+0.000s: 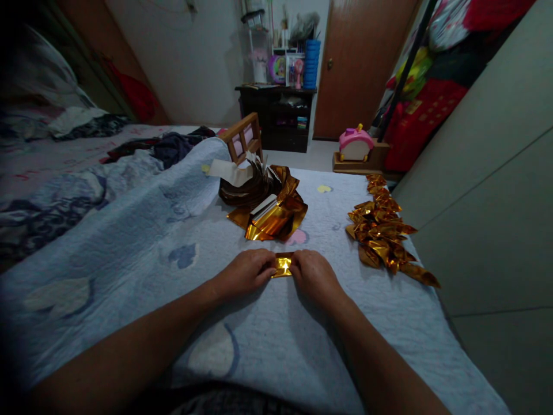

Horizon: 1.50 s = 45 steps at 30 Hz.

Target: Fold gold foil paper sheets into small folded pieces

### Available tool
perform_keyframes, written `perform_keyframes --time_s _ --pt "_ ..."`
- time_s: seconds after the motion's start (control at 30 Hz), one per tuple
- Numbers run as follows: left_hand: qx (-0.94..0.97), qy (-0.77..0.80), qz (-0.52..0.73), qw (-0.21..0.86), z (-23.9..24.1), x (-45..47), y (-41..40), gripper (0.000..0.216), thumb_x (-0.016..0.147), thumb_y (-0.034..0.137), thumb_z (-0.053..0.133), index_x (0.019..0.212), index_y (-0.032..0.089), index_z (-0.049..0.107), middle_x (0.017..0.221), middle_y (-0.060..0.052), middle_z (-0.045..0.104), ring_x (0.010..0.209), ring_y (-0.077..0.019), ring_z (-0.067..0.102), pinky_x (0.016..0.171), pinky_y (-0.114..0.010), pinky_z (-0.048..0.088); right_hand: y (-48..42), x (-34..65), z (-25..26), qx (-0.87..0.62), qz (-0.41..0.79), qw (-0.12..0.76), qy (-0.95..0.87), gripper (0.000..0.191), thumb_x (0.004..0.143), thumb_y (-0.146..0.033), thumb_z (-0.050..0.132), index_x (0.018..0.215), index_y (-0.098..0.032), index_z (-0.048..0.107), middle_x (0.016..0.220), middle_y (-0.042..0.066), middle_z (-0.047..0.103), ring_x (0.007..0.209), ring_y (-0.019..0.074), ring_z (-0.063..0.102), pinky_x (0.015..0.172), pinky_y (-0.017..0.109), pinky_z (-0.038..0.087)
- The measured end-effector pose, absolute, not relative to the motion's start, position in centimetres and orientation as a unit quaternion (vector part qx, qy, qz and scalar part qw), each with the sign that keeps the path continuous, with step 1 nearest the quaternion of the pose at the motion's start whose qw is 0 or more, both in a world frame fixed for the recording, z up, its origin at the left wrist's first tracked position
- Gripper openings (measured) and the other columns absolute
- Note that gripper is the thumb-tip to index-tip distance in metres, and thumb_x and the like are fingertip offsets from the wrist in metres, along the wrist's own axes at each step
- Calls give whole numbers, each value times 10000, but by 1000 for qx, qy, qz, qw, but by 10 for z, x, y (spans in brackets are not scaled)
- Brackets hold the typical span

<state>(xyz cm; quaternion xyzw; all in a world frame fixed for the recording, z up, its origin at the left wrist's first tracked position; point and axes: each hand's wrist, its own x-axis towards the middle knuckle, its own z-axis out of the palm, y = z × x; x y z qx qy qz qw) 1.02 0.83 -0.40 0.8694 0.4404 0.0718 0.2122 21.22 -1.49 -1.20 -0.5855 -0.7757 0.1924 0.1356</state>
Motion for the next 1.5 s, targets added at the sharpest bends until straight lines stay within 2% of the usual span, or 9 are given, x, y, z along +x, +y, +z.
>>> perform_keyframes --time_s 0.6,0.77,0.97,1.1,1.23,1.5 --pt "860 460 83 203 -6 13 0 73 942 202 527 967 195 596 943 -48 666 859 -212 614 744 -316 451 -20 211 -15 -589 190 167 -768 71 880 -128 570 844 -188 578 861 58 629 807 200 556 729 302 385" --pt "869 454 92 172 -9 14 -3 164 990 230 475 1008 181 631 1011 -69 610 899 -210 586 757 -312 464 -23 210 -17 -575 133 180 -787 91 912 -132 555 864 -189 609 935 69 569 869 209 519 746 301 385" --pt "908 364 101 184 -14 15 0 210 1000 271 517 1107 242 696 1030 -40 663 974 -207 589 819 -305 460 -24 208 -17 -538 110 139 -824 143 978 -157 532 887 -194 636 911 59 627 864 211 512 775 331 354" --pt "931 343 61 113 -8 16 -6 238 998 212 501 1132 219 697 1040 -60 689 927 -223 610 794 -332 475 -23 206 -18 -547 112 122 -821 158 975 -118 497 891 -184 615 901 62 631 854 213 524 771 333 353" --pt "940 338 17 39 -3 22 -22 208 977 137 488 1026 140 690 986 -91 689 906 -243 624 764 -356 510 -24 201 -17 -565 92 113 -812 80 959 -178 551 901 -183 606 926 68 635 864 232 520 773 352 340" --pt "927 374 -24 2 0 31 -45 222 922 62 514 1060 108 681 943 -120 676 868 -266 647 703 -367 545 -27 192 -11 -598 72 88 -793 138 970 -301 578 906 -183 609 952 91 653 881 250 535 769 362 331"
